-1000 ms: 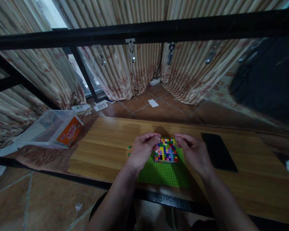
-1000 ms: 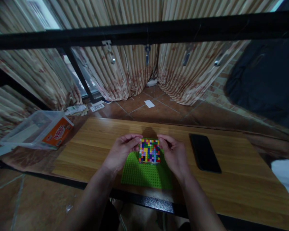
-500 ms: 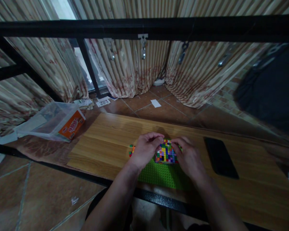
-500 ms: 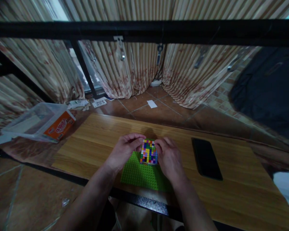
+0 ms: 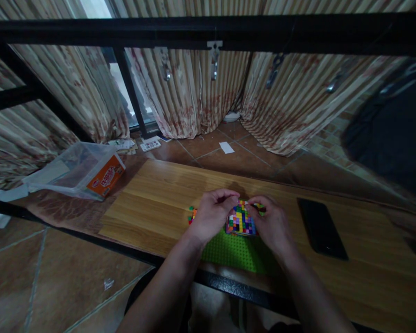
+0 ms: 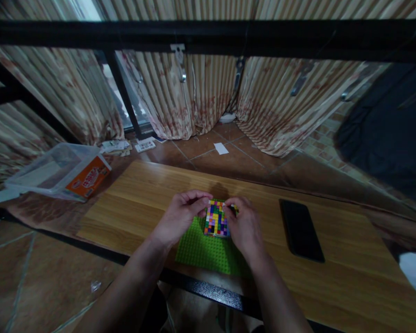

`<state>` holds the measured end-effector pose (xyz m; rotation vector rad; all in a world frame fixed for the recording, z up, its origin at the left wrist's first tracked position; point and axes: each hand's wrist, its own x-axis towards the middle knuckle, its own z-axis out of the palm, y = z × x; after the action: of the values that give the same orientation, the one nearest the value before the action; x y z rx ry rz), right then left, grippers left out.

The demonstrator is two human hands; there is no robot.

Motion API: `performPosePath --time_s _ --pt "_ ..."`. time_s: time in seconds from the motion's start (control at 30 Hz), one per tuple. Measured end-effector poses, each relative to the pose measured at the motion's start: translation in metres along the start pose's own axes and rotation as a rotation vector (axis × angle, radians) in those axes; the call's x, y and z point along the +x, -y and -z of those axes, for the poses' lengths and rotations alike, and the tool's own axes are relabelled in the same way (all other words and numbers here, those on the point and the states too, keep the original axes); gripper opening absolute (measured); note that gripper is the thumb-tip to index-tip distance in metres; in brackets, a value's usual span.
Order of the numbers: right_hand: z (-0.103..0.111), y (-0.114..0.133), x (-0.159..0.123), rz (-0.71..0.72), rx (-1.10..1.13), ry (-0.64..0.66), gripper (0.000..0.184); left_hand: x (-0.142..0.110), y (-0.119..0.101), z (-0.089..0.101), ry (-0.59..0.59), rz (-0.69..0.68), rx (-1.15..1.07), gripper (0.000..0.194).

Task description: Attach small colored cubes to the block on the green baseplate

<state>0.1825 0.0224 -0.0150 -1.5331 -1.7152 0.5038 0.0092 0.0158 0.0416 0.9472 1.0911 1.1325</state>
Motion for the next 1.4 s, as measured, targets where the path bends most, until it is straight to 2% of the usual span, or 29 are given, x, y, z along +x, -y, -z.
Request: performPosePath --time_s 0.17,0.3,0.4,0.53,0.8,0.93,1.0,1.17,1.27,1.4 --pt "-0.003 -0.006 0.0 -0.229 0.185 -0.017 0.026 0.0 0.001 0.001 0.011 -0.009 0.005 0.009" --pt "-0.005 -0.008 0.002 -0.356 0.324 -0.005 0.035 0.001 0.003 0.002 0.016 -0.023 0.036 0.01" --pt "-0.005 -0.007 0.003 -0.411 0.394 -0.004 0.037 0.002 0.005 0.003 0.01 -0.037 0.081 0.01" --pt "-0.007 -0.007 0.001 -0.415 0.45 0.01 0.037 0.003 0.007 0.003 0.01 -0.047 0.111 0.011" --pt "-0.005 -0.012 -0.001 -0.339 0.447 0.004 0.039 0.005 0.01 0.003 0.002 -0.016 0.126 0.012" --pt "0.006 0.002 -0.004 -0.153 0.352 -0.142 0.025 0.003 0.009 0.001 0.0 0.007 0.116 0.014" --pt "0.01 0.011 -0.006 -0.027 0.348 -0.172 0.018 0.003 0.009 0.0 0.005 0.005 0.121 0.015" --pt "0.01 0.024 -0.014 0.195 0.31 -0.087 0.016 0.005 0.016 0.0 0.032 -0.068 0.18 0.012" --pt "0.007 0.027 -0.016 0.205 0.327 -0.011 0.02 0.006 0.019 0.0 0.068 -0.12 0.213 0.011" --pt "0.006 0.028 -0.016 0.172 0.362 0.031 0.016 0.005 0.018 -0.001 0.09 -0.116 0.18 0.011"
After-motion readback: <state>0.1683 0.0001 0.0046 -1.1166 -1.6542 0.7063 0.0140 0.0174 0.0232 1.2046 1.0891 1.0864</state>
